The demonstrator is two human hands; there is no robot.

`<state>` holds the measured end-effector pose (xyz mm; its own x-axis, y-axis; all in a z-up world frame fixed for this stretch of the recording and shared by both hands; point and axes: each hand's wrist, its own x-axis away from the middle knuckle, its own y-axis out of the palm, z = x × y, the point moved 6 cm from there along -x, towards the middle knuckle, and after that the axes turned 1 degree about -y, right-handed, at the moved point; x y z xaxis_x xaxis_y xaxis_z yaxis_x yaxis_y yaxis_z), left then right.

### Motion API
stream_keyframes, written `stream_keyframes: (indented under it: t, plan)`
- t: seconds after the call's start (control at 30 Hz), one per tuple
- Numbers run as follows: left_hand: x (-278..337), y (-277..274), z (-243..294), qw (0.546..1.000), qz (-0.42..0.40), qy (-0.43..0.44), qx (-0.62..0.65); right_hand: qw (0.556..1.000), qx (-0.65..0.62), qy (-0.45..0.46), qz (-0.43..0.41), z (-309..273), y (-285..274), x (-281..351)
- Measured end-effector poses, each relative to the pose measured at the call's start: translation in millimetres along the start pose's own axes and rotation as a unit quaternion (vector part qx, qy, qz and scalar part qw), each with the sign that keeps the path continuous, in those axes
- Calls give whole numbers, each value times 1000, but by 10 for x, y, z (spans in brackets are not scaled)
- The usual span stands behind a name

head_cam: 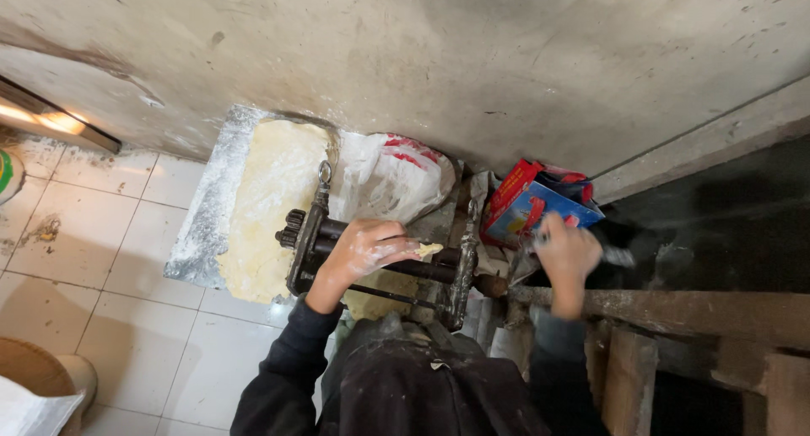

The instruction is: The person passes dough through a manual roller machine, cranking the handle by hand to flatten the dough into thin sheets.

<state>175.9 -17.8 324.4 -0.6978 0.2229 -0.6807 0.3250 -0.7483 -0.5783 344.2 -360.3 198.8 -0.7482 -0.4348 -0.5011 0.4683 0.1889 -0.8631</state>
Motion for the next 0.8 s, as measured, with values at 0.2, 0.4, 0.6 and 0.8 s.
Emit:
stream_keyframes:
  t: [0.2, 0.4, 0.6, 0.8]
  plan:
    - [221, 16, 31, 1000, 16, -15, 14, 927, -110, -23, -359, -279, 1693, 216]
    - [627, 169, 1, 996, 21, -64, 53, 835, -131, 24, -534, -248, 2129, 802]
    - [1058, 511, 72, 998, -10, -68, 16, 832, -138, 27, -537, -327, 2058, 682]
    - [656, 517, -519, 995, 24, -3, -100, 818, -157, 36, -553, -387, 1968, 786]
